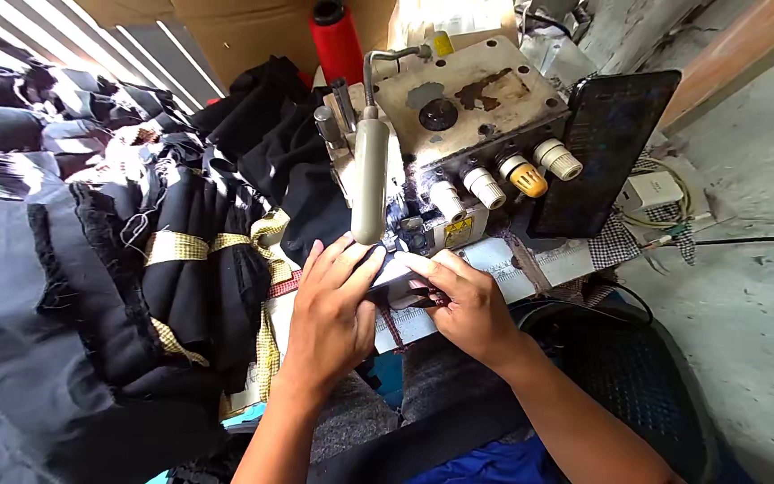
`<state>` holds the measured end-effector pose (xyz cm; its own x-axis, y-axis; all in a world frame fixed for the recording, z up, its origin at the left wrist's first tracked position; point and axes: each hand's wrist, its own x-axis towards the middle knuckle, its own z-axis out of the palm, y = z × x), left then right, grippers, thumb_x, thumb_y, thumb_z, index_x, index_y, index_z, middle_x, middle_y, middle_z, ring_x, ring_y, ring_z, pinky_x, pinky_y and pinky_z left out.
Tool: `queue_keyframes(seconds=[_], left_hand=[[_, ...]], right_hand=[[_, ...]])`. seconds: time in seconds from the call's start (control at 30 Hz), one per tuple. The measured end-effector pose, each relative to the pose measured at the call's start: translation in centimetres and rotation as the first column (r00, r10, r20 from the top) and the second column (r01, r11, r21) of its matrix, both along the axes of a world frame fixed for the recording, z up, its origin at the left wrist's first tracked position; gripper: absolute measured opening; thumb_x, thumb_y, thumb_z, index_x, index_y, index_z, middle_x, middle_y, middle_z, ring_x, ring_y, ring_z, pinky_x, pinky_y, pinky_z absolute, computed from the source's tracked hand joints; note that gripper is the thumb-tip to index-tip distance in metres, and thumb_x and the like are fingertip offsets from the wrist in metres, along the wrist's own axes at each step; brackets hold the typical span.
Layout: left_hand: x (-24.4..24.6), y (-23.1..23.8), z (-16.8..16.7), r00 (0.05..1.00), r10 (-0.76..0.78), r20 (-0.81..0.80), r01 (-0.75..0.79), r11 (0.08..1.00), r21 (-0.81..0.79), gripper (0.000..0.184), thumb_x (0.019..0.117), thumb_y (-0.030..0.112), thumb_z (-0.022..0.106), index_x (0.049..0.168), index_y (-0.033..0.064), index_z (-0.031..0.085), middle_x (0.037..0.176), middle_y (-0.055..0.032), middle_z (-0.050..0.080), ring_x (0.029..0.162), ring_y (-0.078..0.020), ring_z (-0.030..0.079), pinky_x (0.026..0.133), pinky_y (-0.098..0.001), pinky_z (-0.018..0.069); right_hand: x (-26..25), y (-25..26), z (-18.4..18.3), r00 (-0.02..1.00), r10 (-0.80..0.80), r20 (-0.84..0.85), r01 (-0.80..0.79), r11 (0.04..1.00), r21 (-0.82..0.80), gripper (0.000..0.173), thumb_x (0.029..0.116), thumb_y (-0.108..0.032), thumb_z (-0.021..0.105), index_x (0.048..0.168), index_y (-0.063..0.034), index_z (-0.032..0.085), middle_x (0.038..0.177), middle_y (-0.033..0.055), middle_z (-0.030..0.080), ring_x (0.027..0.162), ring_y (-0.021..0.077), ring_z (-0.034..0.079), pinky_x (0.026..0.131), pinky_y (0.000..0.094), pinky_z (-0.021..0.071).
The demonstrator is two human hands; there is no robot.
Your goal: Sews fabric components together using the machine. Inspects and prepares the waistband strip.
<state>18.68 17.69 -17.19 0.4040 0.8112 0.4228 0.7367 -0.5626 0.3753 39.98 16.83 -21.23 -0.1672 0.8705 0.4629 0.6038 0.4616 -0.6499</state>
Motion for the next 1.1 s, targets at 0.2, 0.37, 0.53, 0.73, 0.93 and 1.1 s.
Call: queue_keyframes(seconds=[0.2,0.37,0.53,0.73,0.93,1.1], left_hand=[[-0.4,1.7,0.4,0.999,0.024,-0.032,-0.025,1.0,-0.016,0.048,0.0931,0.012,0.039,0.127,0.0135,0.073,0.138,-0.0053,0.066,0.14,-0.0252,0.052,0.118,-0.057,0.0364],[-0.6,2.8,0.6,0.997,0.059,-0.058,-0.06,0.998,-0.024,0.046,0.0935,0.013,0.038,0.122,0.0079,0.073,0.137,-0.0089,0.066,0.138,-0.0254,0.054,0.119,-0.0553,0.0363],[-0.7,3.5,0.6,0.993,0.115,-0.038,-0.116,0.993,-0.036,0.043,0.0977,0.022,0.041,0.124,0.0065,0.071,0.135,-0.0112,0.066,0.136,-0.0265,0.056,0.118,-0.0548,0.0364],[-2.6,4.8,3.1,0.984,0.174,0.026,-0.172,0.982,-0.079,0.039,0.1019,0.035,0.051,0.104,0.0052,0.076,0.104,-0.0117,0.075,0.099,-0.0209,0.072,0.085,-0.0493,0.0566],[-7.7,12.9,3.1,0.841,0.422,0.337,-0.356,0.903,-0.241,0.045,0.1046,0.04,0.055,0.129,0.003,0.063,0.12,-0.0109,0.067,0.101,-0.0108,0.065,0.091,-0.0359,0.0535],[-4.6,15.7,1.9,0.673,0.582,0.456,-0.266,0.767,-0.584,0.05,0.1018,0.038,0.062,0.141,0.0075,0.052,0.12,-0.0026,0.065,0.101,-0.0045,0.065,0.091,-0.0298,0.055]], right_hand=[[0.5,-1.1,0.1,0.998,0.002,-0.056,-0.002,1.0,0.003,0.032,0.0914,-0.013,0.068,0.123,-0.013,0.075,0.087,0.0044,0.069,0.071,0.0103,0.063,0.062,0.0255,0.054],[2.8,-2.9,-0.2,0.983,-0.106,-0.148,0.086,0.987,-0.135,0.024,0.0919,-0.015,0.071,0.115,-0.0086,0.074,0.088,0.0013,0.072,0.071,0.0034,0.063,0.065,0.0189,0.055],[5.8,-3.8,0.0,0.949,-0.296,0.106,0.314,0.875,-0.368,0.038,0.0922,-0.016,0.067,0.129,-0.0086,0.067,0.114,0.0101,0.07,0.1,0.0171,0.069,0.089,0.0335,0.0582],[7.5,-4.0,0.8,0.929,-0.257,0.266,0.344,0.864,-0.368,0.048,0.0957,-0.007,0.063,0.143,-0.0024,0.059,0.126,0.02,0.062,0.102,0.0239,0.068,0.089,0.0338,0.0583],[7.5,-2.9,0.2,0.829,-0.306,0.467,0.443,0.87,-0.217,0.044,0.0959,-0.024,0.061,0.138,-0.0104,0.067,0.113,0.0138,0.072,0.087,0.0276,0.073,0.068,0.043,0.0605],[7.9,-2.3,-0.9,0.797,-0.31,0.518,0.433,0.892,-0.131,0.04,0.0969,-0.03,0.059,0.132,-0.0149,0.071,0.106,0.0093,0.073,0.092,0.0263,0.072,0.069,0.0406,0.0598]])
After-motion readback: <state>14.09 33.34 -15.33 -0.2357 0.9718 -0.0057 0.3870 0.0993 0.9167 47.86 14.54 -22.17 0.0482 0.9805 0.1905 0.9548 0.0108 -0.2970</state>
